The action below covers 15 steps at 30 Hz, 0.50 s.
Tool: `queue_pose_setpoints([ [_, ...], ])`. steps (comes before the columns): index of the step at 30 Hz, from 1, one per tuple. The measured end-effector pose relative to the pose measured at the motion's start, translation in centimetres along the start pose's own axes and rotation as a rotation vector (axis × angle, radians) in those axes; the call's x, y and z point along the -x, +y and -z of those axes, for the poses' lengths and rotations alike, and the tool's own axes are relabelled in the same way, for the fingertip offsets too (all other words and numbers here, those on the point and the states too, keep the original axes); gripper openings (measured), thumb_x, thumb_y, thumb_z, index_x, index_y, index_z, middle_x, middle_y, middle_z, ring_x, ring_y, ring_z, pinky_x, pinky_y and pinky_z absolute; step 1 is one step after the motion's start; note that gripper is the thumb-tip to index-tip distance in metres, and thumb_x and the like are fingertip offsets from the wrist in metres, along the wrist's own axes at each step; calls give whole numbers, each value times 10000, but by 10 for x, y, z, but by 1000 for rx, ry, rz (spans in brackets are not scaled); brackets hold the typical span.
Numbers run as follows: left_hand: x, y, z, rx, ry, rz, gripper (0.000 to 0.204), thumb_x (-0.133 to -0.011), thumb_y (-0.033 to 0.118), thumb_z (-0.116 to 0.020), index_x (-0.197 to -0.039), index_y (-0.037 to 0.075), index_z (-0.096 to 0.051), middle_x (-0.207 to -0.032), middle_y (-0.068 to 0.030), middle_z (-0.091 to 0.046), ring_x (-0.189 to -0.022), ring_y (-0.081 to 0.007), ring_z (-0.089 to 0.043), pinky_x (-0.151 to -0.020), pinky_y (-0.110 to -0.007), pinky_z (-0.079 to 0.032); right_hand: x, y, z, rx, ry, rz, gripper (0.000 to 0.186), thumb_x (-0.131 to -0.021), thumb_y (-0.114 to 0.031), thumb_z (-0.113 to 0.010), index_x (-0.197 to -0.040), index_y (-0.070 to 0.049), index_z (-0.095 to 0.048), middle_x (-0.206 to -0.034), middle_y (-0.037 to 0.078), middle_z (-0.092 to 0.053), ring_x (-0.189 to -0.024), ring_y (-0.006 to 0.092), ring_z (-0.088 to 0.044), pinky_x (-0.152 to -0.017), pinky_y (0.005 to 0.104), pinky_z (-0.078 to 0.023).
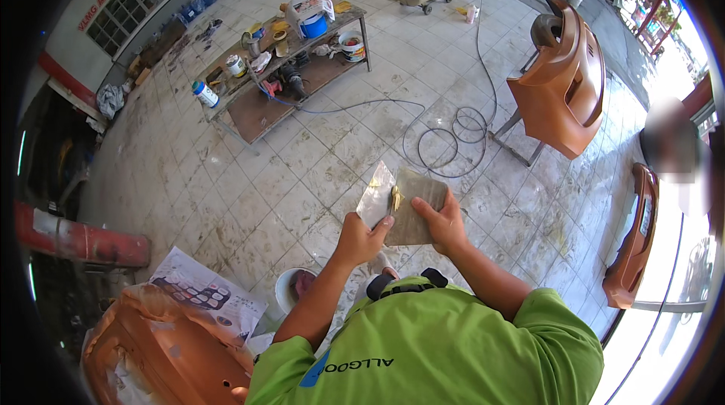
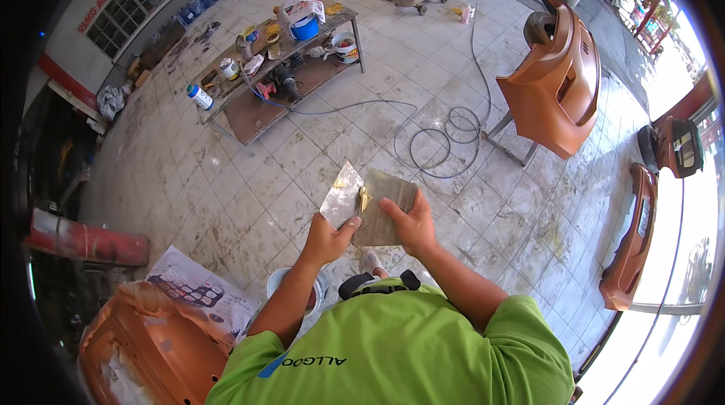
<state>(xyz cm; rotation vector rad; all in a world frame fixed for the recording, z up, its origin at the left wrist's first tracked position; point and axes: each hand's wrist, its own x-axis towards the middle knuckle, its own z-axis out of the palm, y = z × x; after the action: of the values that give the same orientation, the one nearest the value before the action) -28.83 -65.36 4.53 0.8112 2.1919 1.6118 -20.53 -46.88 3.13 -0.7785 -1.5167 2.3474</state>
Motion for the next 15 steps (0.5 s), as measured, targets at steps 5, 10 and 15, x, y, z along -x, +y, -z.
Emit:
queue_pose_setpoints([
  [5,-86,-67,49,208,273,332,249,-982,182,-676,-980,-66,-700,-790,-93,-717,-724,-140,-666,-620,-335,-510,-150,105,107,-499,65,-334,451,-1005,-249,-687,-1370,-53,-510,-1214,107,-673,-1057,287,-708,-881,437,-616],
  [10,-133,-77,68,451,330,566,257,-931,105,-716,-1139,-42,-682,-1048,-101,-723,-867,-173,-691,-641,-317,-560,-181,150,93,-625,540,-403,379,-1049,-191,-609,-1373,-19,-510,-1282,143,-647,-1102,350,-689,-961,559,-590],
  [15,-192,-102,68,488,279,479,257,-900,33,-716,-1144,-41,-681,-1034,-84,-730,-871,-151,-687,-687,-322,-552,-230,31,-36,-507,59,-381,342,-1042,-209,-635,-1346,-77,-552,-1289,98,-655,-1161,284,-671,-1001,539,-573],
])
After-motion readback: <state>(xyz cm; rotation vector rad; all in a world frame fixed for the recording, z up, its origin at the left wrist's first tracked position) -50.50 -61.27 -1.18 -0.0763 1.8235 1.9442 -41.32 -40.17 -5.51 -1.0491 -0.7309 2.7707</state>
